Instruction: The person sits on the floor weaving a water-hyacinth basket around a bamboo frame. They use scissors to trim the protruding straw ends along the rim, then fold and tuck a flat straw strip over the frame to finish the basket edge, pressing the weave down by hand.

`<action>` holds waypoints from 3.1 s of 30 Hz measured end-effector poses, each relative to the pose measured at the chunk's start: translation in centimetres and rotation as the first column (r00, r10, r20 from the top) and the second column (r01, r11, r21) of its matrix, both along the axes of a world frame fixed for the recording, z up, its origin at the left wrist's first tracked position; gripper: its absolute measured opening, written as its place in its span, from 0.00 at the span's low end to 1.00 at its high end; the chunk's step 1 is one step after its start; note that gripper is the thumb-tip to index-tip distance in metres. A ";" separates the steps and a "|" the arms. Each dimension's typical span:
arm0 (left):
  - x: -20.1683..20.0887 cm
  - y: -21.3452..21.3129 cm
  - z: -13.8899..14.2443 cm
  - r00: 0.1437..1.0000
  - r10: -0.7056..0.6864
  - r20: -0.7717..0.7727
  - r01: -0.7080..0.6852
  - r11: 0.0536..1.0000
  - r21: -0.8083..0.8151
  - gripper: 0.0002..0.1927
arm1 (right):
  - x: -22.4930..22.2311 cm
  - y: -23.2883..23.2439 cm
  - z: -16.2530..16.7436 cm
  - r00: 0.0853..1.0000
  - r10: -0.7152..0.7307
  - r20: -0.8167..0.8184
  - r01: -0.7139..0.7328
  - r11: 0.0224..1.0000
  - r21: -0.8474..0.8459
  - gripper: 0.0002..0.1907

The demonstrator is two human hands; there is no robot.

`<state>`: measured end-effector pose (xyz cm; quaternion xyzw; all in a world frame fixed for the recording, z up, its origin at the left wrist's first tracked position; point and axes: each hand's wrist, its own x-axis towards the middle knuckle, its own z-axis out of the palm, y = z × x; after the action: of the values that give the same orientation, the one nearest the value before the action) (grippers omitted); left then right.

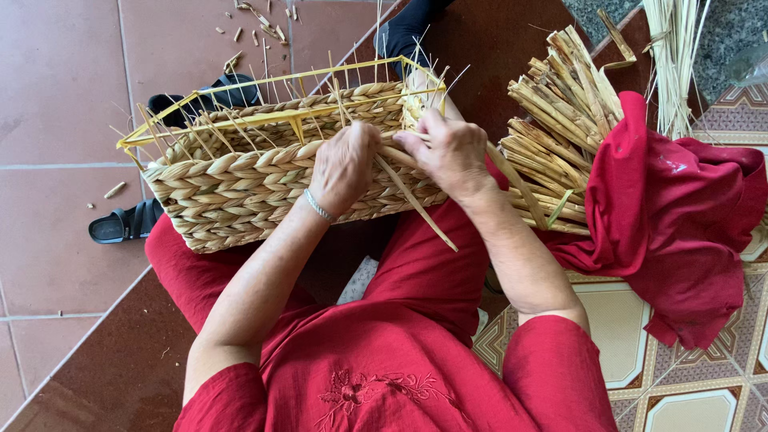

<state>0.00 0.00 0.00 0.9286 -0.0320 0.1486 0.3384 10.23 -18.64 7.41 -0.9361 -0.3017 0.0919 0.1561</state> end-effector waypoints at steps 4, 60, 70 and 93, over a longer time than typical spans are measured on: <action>1.9 -0.7 2.7 0.991 0.091 -0.103 -0.103 0.988 -0.117 0.15 | 0.2 -2.7 0.2 0.990 0.136 -0.032 -0.111 0.907 0.406 0.11; -0.2 -2.1 4.8 0.970 -0.149 0.192 0.129 0.985 0.112 0.06 | 1.8 -1.5 1.4 0.978 0.151 0.144 -0.172 0.974 0.145 0.24; 1.7 -1.8 2.5 0.998 -0.022 0.062 0.026 0.997 -0.072 0.09 | 1.7 -4.0 -0.1 0.957 0.079 -0.281 0.031 0.929 0.368 0.16; 4.0 -4.3 2.6 0.996 0.087 0.037 -0.093 0.968 0.232 0.14 | -2.1 -8.1 5.9 0.909 0.165 0.382 -0.248 0.952 0.180 0.21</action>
<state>3.96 -4.33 2.56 0.9604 -0.0116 0.1711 0.2196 8.10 -26.73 13.34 -0.8758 -0.4314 -0.1010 0.1916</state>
